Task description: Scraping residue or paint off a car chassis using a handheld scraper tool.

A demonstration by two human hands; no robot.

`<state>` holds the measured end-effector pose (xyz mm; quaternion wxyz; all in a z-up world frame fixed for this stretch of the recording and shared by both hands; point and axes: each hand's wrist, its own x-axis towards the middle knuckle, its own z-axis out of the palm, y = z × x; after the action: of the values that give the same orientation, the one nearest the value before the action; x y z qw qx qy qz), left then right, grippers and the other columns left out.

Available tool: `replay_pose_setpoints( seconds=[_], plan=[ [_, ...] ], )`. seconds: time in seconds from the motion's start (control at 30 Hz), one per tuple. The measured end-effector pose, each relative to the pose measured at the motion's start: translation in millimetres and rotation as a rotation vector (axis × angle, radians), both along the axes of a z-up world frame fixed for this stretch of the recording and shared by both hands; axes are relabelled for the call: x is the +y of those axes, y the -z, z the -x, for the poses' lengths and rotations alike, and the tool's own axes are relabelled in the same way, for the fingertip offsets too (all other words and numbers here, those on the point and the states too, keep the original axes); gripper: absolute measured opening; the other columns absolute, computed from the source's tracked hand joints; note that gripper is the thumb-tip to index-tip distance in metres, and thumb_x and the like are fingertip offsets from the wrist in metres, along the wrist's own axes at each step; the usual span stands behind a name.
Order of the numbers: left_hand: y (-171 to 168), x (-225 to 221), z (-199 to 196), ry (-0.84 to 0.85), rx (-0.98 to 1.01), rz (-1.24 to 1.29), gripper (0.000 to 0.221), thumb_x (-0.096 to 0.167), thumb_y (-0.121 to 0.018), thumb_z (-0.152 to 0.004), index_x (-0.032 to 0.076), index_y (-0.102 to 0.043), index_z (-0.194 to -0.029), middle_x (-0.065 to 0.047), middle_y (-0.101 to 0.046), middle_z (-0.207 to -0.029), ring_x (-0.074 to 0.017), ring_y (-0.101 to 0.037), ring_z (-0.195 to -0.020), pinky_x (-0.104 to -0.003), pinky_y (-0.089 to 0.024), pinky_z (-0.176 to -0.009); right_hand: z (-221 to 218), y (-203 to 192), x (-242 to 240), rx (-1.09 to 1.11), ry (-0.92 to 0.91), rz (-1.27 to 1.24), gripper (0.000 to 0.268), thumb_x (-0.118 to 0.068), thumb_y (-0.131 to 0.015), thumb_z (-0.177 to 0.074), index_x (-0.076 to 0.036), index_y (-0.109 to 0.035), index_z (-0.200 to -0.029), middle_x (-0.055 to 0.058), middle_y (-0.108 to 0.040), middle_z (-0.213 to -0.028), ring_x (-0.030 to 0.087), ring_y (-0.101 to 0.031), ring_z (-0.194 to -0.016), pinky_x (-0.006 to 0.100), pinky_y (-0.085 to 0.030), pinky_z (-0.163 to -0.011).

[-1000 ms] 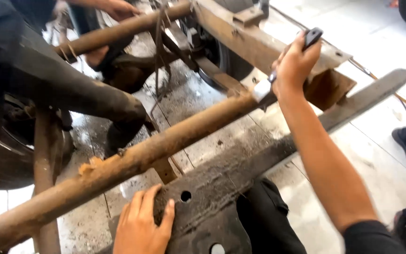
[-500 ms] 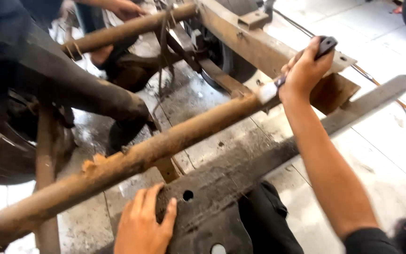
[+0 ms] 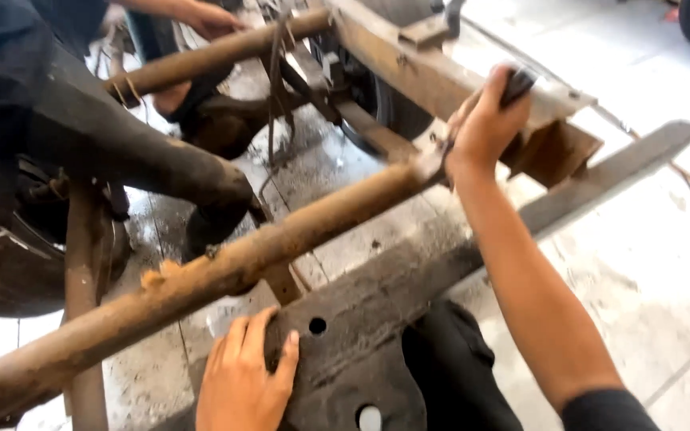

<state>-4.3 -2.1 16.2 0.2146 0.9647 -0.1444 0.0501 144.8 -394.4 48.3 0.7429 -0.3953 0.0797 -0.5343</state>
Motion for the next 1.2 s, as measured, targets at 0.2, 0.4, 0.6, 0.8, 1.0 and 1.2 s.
replay_pose_setpoints(
  seconds=[0.2,0.4,0.6,0.8,1.0,1.2],
  plan=[
    [8.4,-1.2,-7.5,-0.009,-0.086,0.042,0.055,0.046,-0.064,-0.085,0.017,-0.065,-0.131,-0.013,-0.064,-0.122,-0.0380,-0.063,-0.110,-0.048,-0.049,-0.095,-9.9,-6.9,17.6,-0.053,0.007,0.012,0.021,-0.027,-0.059,-0.106,-0.010,-0.051,-0.097,0.000,-0.047,-0.054,0.013,-0.041,-0.036,0.032,-0.032,-0.033],
    [-6.4,-5.6,11.2,-0.040,-0.043,0.049,0.051,0.044,-0.062,-0.086,0.018,-0.065,-0.130,-0.011,-0.065,-0.119,-0.0376,-0.062,-0.109,-0.047,-0.049,-0.094,0.0,5.2,50.8,-0.039,-0.070,-0.029,0.029,-0.029,-0.058,-0.108,-0.011,-0.046,-0.089,0.001,-0.045,-0.055,0.013,-0.041,-0.037,0.032,-0.032,-0.034],
    [-12.6,-0.4,27.9,-0.006,-0.037,0.024,0.048,0.041,-0.061,-0.090,0.014,-0.064,-0.130,-0.012,-0.064,-0.119,-0.0388,-0.060,-0.109,-0.047,-0.048,-0.095,-15.0,29.5,51.2,-0.006,-0.036,0.065,0.029,-0.028,-0.060,-0.112,-0.009,-0.046,-0.094,0.000,-0.046,-0.062,0.013,-0.041,-0.043,0.032,-0.032,-0.039],
    [-9.4,-5.1,14.9,0.009,-0.107,0.041,0.048,0.038,-0.061,-0.091,0.010,-0.064,-0.129,-0.015,-0.064,-0.119,-0.0393,-0.059,-0.110,-0.048,-0.047,-0.094,-19.3,3.9,69.3,-0.081,-0.135,0.194,0.022,-0.028,-0.059,-0.111,-0.008,-0.052,-0.103,0.000,-0.047,-0.061,0.014,-0.041,-0.042,0.031,-0.035,-0.039],
    [-14.2,-9.1,12.5,-0.011,-0.142,0.062,0.046,0.037,-0.061,-0.092,0.009,-0.064,-0.128,-0.014,-0.065,-0.118,-0.0382,-0.060,-0.110,-0.047,-0.047,-0.095,-28.5,2.3,105.7,0.007,-0.187,0.224,0.024,-0.028,-0.055,-0.114,-0.007,-0.049,-0.104,0.001,-0.050,-0.067,0.014,-0.045,-0.045,0.031,-0.039,-0.039],
    [-18.6,-3.1,20.7,-0.012,-0.109,0.066,0.044,0.037,-0.060,-0.093,0.008,-0.064,-0.126,-0.015,-0.065,-0.118,-0.0372,-0.059,-0.111,-0.046,-0.047,-0.097,-35.5,4.1,97.0,0.164,-0.201,0.027,0.019,-0.029,-0.054,-0.110,-0.012,-0.047,-0.106,-0.001,-0.047,-0.064,0.011,-0.045,-0.044,0.028,-0.039,-0.036]
  ],
)
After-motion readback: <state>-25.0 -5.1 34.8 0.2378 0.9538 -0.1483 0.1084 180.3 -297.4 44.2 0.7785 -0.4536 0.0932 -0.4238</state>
